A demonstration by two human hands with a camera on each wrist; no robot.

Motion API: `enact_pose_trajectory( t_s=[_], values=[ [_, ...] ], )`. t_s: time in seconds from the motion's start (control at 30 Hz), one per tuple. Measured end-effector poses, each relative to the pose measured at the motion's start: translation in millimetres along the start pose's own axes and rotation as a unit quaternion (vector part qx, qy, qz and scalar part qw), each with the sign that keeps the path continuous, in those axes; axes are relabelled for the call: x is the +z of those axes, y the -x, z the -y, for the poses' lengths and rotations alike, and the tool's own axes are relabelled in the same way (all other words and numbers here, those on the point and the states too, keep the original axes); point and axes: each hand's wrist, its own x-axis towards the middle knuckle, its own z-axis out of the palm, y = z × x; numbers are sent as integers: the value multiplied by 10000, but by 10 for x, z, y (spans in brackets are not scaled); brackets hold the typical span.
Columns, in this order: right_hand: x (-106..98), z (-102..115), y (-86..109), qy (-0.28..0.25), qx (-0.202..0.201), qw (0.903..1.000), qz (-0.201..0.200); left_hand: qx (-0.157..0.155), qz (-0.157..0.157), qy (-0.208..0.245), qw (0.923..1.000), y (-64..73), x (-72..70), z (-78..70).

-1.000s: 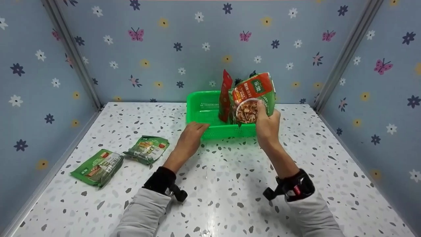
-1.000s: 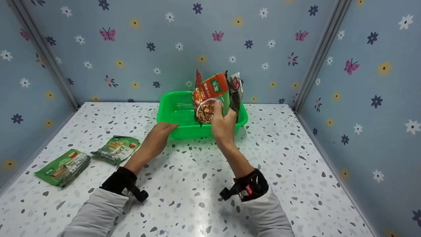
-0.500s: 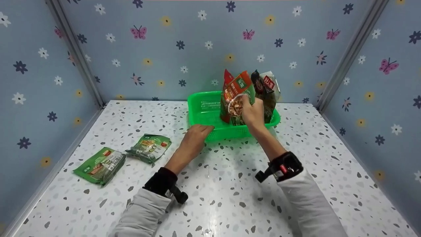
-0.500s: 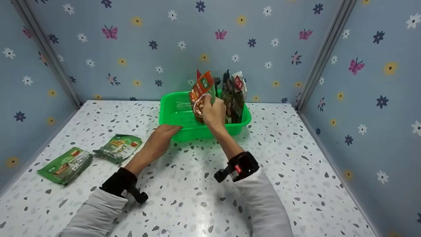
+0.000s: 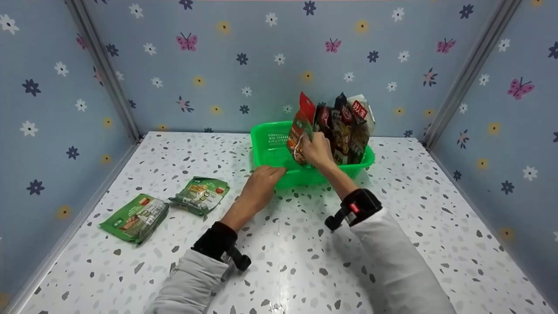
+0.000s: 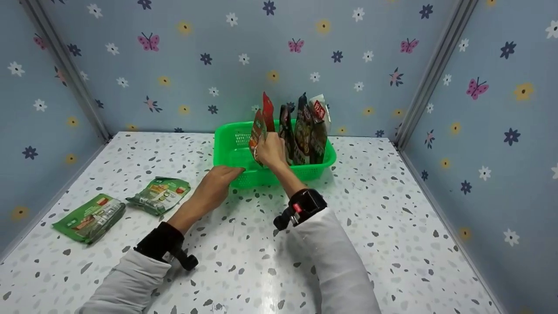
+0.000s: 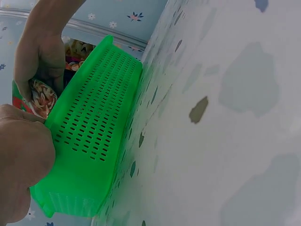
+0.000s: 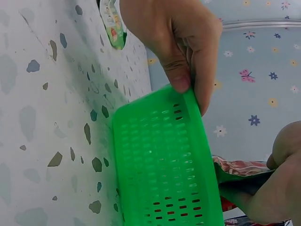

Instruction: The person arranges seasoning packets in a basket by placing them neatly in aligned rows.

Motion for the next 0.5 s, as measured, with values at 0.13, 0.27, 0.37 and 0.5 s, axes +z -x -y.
enact_pose_trajectory(
  t_s=[0.13, 0.27, 0.37, 0.5],
  values=[
    [152, -375, -295, 339, -68, 9987, 378, -48, 92, -2, 9999, -14, -19, -1],
    [281, -554, -469, 721, 187, 9952, 629, -69, 136, 56, 9999, -7, -31, -1],
    [355, -635, -559, 990, 320, 9923, 675, -62, 119, 89, 9999, 3, -30, 6],
    [419, -680, -623, 1423, 456, 9862, 708, -88, 153, 131, 9998, 2, -42, 6]
  ],
)
